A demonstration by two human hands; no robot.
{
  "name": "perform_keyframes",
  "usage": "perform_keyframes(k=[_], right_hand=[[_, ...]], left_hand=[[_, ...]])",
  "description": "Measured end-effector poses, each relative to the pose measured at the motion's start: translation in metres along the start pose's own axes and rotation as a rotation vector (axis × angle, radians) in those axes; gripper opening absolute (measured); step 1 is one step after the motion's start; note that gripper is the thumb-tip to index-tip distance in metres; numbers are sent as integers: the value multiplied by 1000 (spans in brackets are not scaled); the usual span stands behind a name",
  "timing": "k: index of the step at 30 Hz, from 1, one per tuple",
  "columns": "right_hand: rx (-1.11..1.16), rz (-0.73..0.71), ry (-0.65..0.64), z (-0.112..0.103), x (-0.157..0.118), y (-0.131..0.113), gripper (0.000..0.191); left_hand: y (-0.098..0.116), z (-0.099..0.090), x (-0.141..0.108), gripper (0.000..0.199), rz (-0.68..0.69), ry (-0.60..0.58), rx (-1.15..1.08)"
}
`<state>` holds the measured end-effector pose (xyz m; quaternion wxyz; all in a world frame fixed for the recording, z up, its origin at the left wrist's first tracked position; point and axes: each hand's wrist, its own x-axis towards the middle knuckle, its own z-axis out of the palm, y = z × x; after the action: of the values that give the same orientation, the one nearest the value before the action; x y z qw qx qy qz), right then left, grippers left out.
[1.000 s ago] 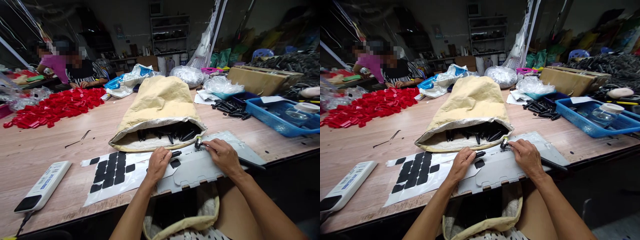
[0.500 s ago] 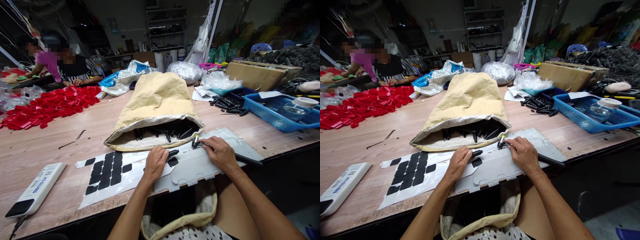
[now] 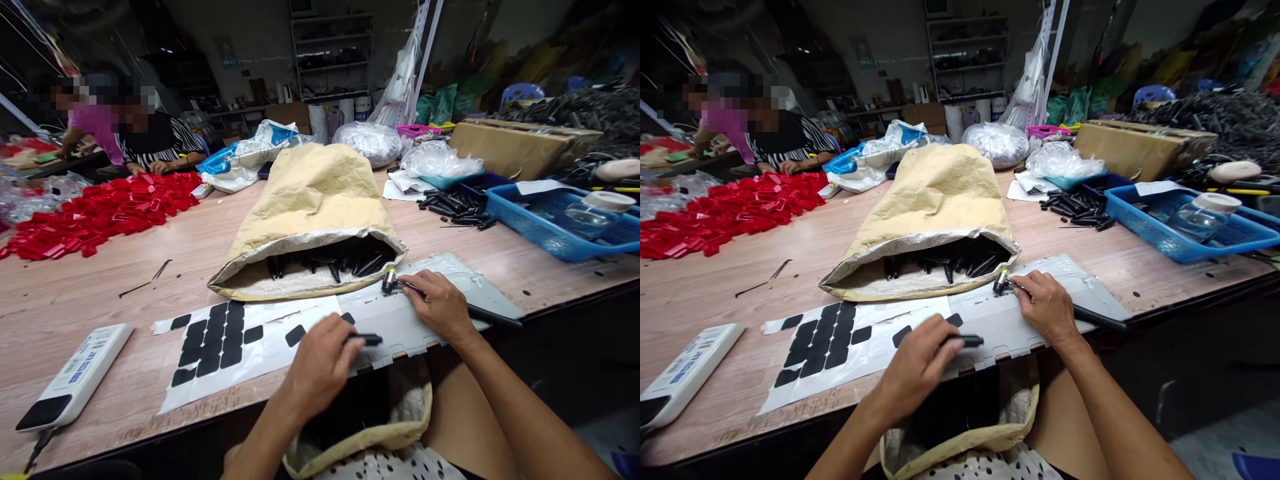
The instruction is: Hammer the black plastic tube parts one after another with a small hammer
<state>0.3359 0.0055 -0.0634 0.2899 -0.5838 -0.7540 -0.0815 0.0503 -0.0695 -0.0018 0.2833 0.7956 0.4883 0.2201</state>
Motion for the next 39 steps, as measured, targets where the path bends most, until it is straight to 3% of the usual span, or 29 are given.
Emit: perform_keyframes(k=[3,5,9,12,15,17,19,21,23,25,29,34,37,39], right_hand=[[0,-3,-1,1,0,0,25],[2,-6,-2,1,0,0,25],[-3,-4,6,1,-1,0,24],[-12,-9,9,1,-1,0,24],[-11,-17,13,1,-1,0,24],[-9,-18,16,1,-2,0,24],[-9,-18,17,1,-2,0,24],[-11,-19,16,1,-1,-1,24],[-12,-17,15,2,-1,0,24],[-12,-14,13,2,-1,0,24],[-5,-10,5,2,0,1,23],[0,-3,1,2,0,0,23],[8,-9,3,1,0,0,23],[9,-11,6,2,0,0,23]], left_hand=[[15,14,-36,20,-20,-210,-155],[11,32,-55,18,-70,-299,-159],[-24,77,-76,22,-254,-234,27],[-39,93,-82,20,-328,-112,136],[-26,75,-79,18,-263,-136,130],[-11,47,-67,17,-195,-181,45],[-5,12,-42,31,-200,-133,-41],[-14,-22,-8,32,-317,139,-16],[-37,-49,29,27,-478,411,164],[-64,-68,62,29,-623,541,347],[-100,-81,97,29,-883,549,424],[-103,-86,89,28,-890,507,412],[-89,-83,70,26,-782,527,420],[-74,-72,59,22,-569,522,360]])
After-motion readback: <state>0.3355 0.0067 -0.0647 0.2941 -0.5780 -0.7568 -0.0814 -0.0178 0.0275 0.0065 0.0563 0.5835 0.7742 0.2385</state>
